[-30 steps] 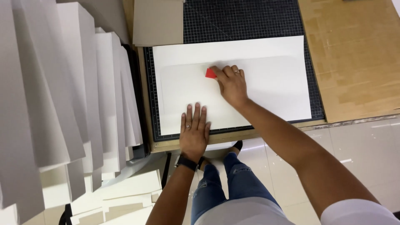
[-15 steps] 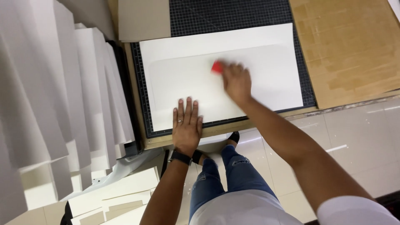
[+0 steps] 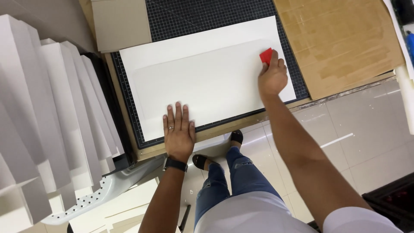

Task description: Assembling a cardboard structure by applying glue with a roller, positioning panels, and smoothing a top sheet with a scraper.

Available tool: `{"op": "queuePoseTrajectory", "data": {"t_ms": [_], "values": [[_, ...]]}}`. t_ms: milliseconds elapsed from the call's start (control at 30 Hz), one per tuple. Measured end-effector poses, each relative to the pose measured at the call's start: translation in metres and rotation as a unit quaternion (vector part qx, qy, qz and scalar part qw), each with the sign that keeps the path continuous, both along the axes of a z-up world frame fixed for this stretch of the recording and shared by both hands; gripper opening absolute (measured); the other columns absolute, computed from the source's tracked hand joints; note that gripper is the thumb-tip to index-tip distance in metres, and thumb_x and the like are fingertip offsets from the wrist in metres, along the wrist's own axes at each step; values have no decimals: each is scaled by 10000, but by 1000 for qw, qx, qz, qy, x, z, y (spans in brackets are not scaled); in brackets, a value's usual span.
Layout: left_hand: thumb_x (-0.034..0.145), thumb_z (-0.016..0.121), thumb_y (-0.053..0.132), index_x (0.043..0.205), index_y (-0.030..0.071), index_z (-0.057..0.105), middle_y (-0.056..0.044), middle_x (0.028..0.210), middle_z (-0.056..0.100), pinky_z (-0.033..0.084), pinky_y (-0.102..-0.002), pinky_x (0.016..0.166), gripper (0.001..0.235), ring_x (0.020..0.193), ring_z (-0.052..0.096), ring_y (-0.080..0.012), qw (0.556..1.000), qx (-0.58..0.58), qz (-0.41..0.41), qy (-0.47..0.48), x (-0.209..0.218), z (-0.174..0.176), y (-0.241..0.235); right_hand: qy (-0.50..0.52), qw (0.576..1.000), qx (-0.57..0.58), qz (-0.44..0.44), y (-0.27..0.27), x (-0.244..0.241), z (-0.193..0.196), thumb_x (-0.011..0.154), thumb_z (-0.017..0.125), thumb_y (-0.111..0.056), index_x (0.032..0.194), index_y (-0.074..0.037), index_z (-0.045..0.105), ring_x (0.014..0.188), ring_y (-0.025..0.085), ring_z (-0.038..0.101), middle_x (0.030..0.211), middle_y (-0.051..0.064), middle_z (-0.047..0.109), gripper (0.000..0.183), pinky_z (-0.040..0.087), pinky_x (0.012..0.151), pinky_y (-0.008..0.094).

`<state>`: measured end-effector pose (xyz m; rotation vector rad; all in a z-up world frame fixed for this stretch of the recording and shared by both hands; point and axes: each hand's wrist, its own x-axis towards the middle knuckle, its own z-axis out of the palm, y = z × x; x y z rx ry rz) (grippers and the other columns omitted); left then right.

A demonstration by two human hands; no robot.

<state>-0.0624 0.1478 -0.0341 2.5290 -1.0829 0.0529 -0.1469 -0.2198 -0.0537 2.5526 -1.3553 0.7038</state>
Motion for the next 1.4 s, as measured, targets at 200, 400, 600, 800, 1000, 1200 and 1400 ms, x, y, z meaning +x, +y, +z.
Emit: {"op": "queuePoseTrajectory", "data": {"t_ms": [200,400,600,800,1000,1200,1400], "values": [[1081,442,371,1639,204,321,-39,1718,252,107,-477,1287,595,1586,154,-302,999,-19,-4,-51,4,-7,-1,-46,968,7,247,224,91,-20,911,624,-284,1346,-167,639,724,233,615,851,28,621,450,499,584,405],[1076,464,347,1623,198,365,-32,1713,273,93,-475,1289,576,1588,151,-283,998,-31,1,-48,1,-5,0,42,990,-58,118,66,8,-12,927,592,-134,1099,-92,697,717,199,656,852,52,699,206,487,617,335],[1087,414,373,1636,218,321,-10,1729,216,37,-467,1296,578,1595,94,-266,1000,2,12,-13,-1,0,-1,90,995,-38,-1,79,10,-68,1015,509,-171,1266,-94,644,761,177,651,898,-16,623,295,508,651,325],[1068,477,366,1635,212,343,-33,1714,271,102,-506,1283,602,1582,160,-285,999,-7,3,-32,-5,4,2,-20,960,14,280,208,63,5,957,504,-136,1422,-230,592,723,213,665,882,7,641,482,525,578,402],[1095,372,387,1646,239,293,27,1736,184,29,-470,1295,576,1595,67,-239,1000,21,10,1,-4,3,0,49,998,6,-36,-7,-30,1,992,667,-304,1431,-162,553,955,307,757,1071,77,711,476,616,777,407],[1082,418,375,1629,233,340,3,1725,237,88,-479,1292,571,1591,126,-244,1000,5,11,-28,-5,4,0,-31,968,63,242,188,71,20,939,576,-109,1187,-98,706,780,286,700,904,106,719,280,526,615,438],[1093,374,394,1638,231,312,31,1738,185,29,-463,1291,573,1595,80,-231,1000,15,2,-11,-2,8,-3,82,985,-18,154,-1,63,-59,962,588,-167,1251,-130,674,842,243,712,927,42,710,304,550,653,406]]}}
